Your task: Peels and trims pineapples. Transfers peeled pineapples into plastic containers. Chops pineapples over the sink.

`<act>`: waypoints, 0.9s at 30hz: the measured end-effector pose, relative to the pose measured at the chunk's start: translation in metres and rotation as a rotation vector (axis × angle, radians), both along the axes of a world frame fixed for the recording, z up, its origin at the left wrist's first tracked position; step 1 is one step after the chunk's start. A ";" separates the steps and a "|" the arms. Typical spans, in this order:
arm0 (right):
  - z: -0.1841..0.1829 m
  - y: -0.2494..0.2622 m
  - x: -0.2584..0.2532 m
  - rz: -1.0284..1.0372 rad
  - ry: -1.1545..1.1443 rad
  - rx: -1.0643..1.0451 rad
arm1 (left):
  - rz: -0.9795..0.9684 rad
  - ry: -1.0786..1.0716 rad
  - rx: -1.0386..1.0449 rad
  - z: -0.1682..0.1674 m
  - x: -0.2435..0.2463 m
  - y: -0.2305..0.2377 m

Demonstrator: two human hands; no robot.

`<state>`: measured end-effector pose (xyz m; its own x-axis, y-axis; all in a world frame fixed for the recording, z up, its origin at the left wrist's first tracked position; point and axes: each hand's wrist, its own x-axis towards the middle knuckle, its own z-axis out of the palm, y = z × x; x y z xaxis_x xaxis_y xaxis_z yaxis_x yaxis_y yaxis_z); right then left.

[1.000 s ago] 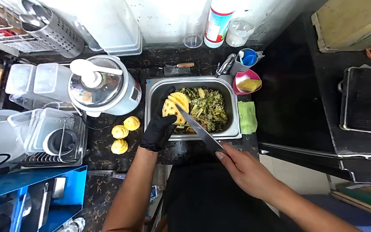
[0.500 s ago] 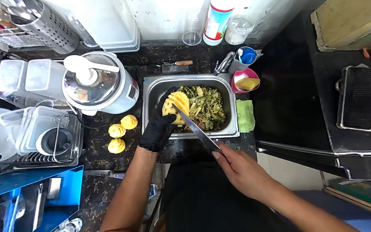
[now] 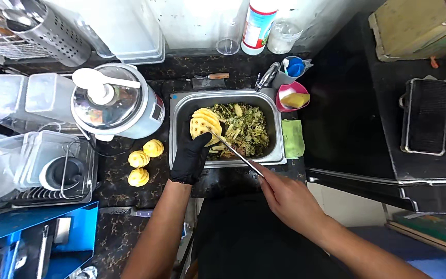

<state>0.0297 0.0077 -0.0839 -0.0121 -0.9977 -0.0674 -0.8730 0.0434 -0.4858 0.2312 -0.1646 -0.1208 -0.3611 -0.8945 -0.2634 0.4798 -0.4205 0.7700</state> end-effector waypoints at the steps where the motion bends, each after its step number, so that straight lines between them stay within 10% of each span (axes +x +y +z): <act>1: -0.001 0.000 0.000 -0.002 0.012 0.001 | 0.019 -0.009 0.001 0.000 -0.002 0.001; 16: -0.018 -0.004 -0.014 -0.133 -0.003 0.045 | -0.011 -0.020 0.060 -0.004 0.011 0.005; 21: -0.040 -0.001 -0.036 -0.121 -0.041 0.460 | -0.032 0.206 0.177 -0.017 0.030 -0.001; 27: 0.004 0.007 -0.012 -0.037 -0.335 0.185 | -0.080 0.084 0.035 -0.010 0.019 0.006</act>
